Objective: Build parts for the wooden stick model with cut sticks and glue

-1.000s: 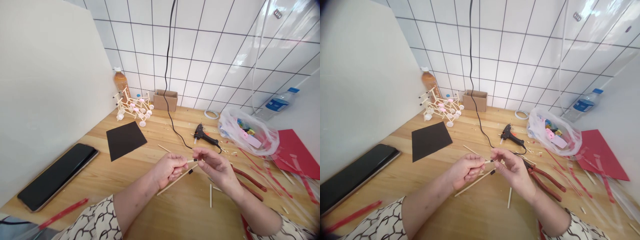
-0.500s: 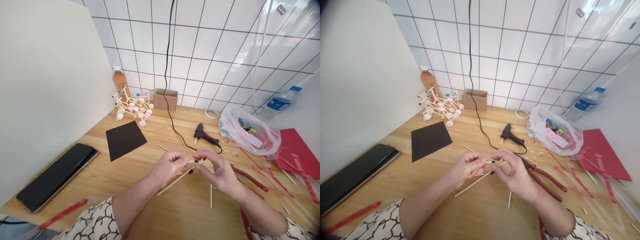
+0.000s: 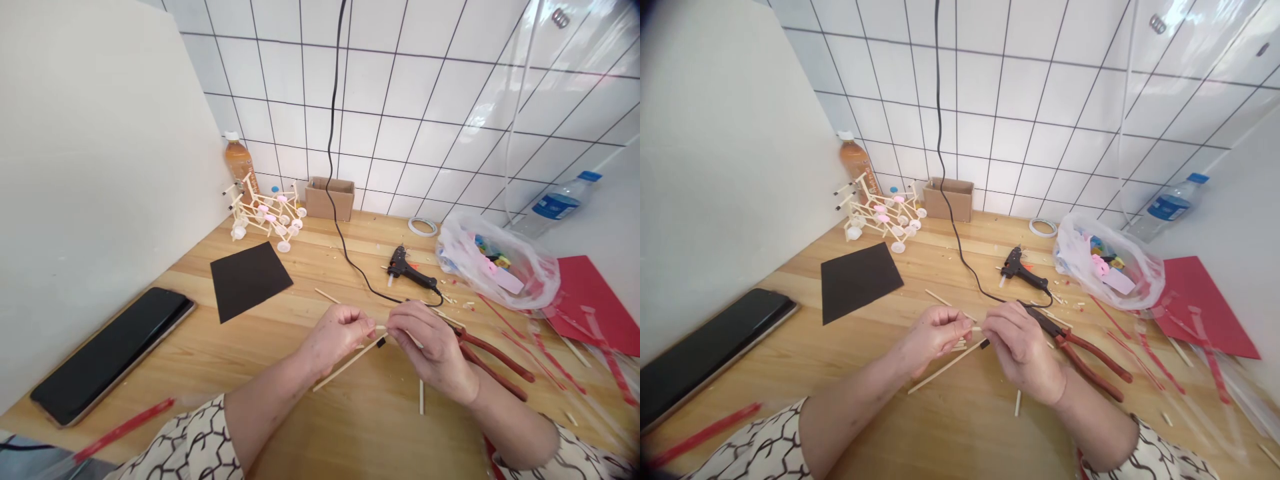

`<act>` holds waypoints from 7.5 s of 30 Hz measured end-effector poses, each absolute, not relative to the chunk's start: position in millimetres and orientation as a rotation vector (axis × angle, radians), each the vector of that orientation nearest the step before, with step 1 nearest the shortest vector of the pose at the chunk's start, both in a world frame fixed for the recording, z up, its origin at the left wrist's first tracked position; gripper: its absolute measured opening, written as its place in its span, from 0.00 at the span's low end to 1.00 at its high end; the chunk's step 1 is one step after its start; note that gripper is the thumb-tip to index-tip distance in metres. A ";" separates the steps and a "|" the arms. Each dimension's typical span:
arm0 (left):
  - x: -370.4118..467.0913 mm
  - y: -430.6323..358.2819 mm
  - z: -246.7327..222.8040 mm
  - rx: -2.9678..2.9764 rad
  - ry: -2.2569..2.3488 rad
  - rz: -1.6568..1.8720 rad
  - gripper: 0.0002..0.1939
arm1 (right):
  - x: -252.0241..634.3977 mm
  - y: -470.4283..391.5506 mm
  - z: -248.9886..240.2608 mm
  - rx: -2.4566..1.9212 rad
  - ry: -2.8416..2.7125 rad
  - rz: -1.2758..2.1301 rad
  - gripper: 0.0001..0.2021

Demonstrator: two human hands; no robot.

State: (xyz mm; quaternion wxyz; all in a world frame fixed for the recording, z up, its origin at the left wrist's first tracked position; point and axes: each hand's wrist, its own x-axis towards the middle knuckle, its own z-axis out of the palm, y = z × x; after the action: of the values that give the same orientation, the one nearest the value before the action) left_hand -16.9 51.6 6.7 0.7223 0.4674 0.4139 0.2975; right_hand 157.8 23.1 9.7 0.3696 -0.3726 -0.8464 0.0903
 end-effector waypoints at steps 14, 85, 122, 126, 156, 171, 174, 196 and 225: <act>-23.2 57.9 4.5 1.083 0.899 0.521 0.14 | 154.6 31.0 15.2 -1.361 -1.456 1.457 0.16; -19.2 55.8 -2.0 0.919 0.812 0.647 0.14 | 149.7 26.0 11.8 -1.447 -1.408 1.341 0.07; -18.4 49.3 -0.7 1.611 1.072 0.875 0.06 | 139.5 23.1 8.2 -1.503 -1.369 1.196 0.11; -17.4 47.7 -2.6 1.888 1.150 1.174 0.11 | 140.2 23.9 3.7 -1.513 -1.324 1.094 0.12; -22.8 56.7 -6.5 1.012 0.896 0.668 0.12 | 138.7 20.5 11.8 -1.422 -1.593 1.039 0.06; -17.9 58.9 -4.7 0.830 0.917 0.779 0.15 | 198.9 73.2 23.7 -1.978 -2.117 -0.031 0.12; -18.3 61.2 -3.8 0.808 0.923 0.801 0.15 | 209.9 96.6 23.7 -2.109 -2.145 -0.124 0.14; -22.6 72.3 -2.6 0.805 0.951 0.984 0.10 | 212.4 51.3 50.3 -1.646 -1.820 0.579 0.15; -23.7 73.1 0.8 0.807 0.945 0.989 0.07 | 208.0 28.2 60.5 -1.578 -2.022 0.761 0.16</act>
State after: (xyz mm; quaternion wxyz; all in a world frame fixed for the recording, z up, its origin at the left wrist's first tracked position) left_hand -23.7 73.1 0.8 0.7009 0.3622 0.4246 0.4442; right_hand 208.0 28.2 60.5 0.2310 -0.5740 -0.7352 0.2768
